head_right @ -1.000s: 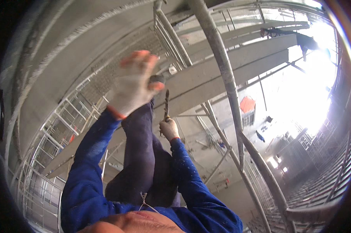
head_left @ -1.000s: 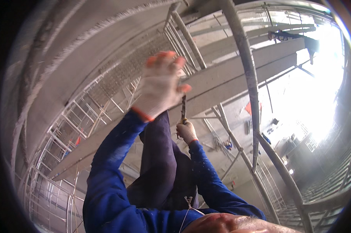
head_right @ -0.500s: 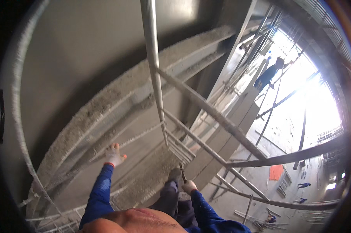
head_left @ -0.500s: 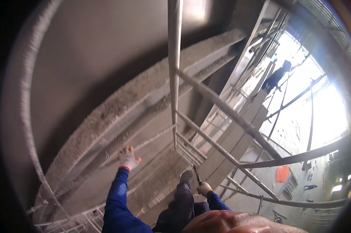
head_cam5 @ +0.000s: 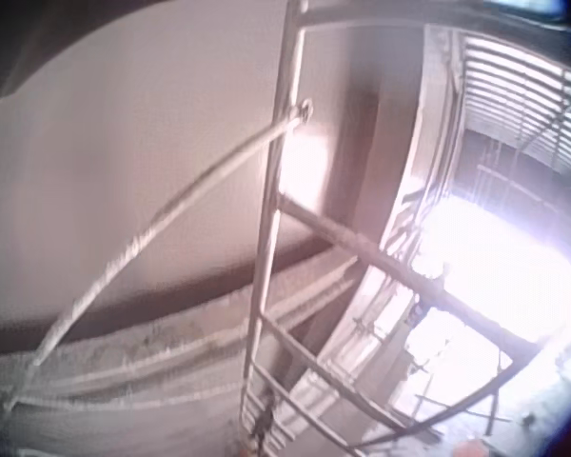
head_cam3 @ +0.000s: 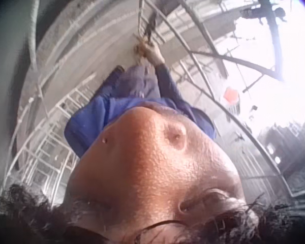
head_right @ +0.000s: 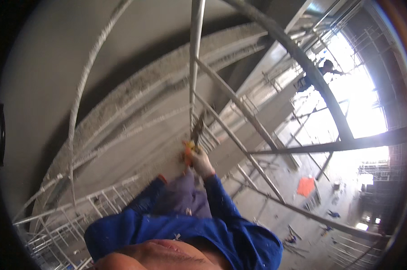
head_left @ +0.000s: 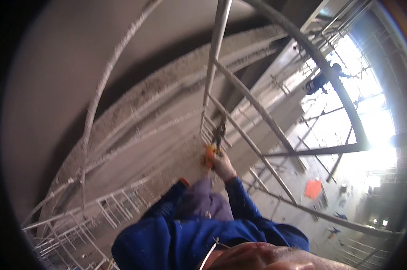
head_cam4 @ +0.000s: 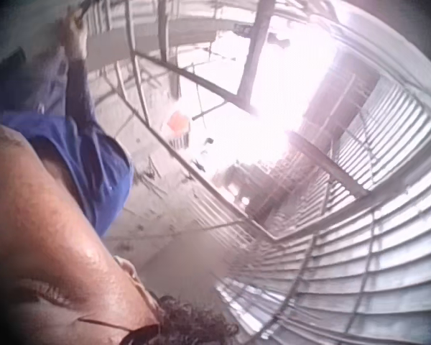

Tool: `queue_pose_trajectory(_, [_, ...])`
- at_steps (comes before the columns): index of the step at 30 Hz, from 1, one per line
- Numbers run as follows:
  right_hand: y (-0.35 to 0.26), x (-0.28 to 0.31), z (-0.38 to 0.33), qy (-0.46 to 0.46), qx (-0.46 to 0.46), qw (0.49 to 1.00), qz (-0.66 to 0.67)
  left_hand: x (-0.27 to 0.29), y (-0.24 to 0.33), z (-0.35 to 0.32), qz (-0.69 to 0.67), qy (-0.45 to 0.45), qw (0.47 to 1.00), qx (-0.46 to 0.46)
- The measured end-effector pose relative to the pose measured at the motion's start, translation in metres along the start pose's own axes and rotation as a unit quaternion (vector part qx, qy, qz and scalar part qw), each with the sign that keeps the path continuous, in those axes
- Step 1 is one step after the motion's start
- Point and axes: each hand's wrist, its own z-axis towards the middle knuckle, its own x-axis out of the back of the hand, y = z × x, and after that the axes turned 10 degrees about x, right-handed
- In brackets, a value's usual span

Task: The person works on a metal scaffolding structure, using pliers to cut and remove wire ties and then tying new wire ties to secure metal poles. The person moves along the scaffolding while performing these actions.

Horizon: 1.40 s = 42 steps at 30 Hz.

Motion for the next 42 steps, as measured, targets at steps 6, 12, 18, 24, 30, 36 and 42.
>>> queue_pose_trajectory(6, [-0.082, -0.047, -0.003, -0.067, 0.047, 0.995, 0.061, 0.123, 0.079, -0.028, -0.217, 0.081, 0.973, 0.021])
queue_pose_trajectory(12, [-0.110, -0.083, -0.018, -0.127, 0.043, 0.990, 0.037, 0.177, 0.089, -0.061, -0.231, 0.106, 0.965, -0.059])
queue_pose_trajectory(18, [-0.142, -0.142, -0.038, -0.152, 0.066, 0.986, 0.034, 0.239, 0.081, -0.097, -0.166, 0.061, 0.983, -0.052])
queue_pose_trajectory(24, [-0.152, -0.167, -0.061, -0.178, 0.118, 0.977, -0.007, 0.283, 0.087, -0.123, -0.184, -0.017, 0.974, -0.133])
queue_pose_trajectory(30, [-0.135, -0.175, -0.072, -0.233, 0.100, 0.967, 0.026, 0.296, 0.069, -0.134, -0.171, -0.113, 0.956, -0.210])
queue_pose_trajectory(36, [-0.164, -0.165, -0.066, -0.170, -0.007, 0.984, -0.054, 0.304, 0.052, -0.129, -0.120, -0.082, 0.987, -0.067])
queue_pose_trajectory(42, [-0.196, -0.136, -0.010, -0.255, -0.140, 0.934, -0.208, 0.295, 0.004, -0.158, -0.088, 0.016, 0.993, 0.073])
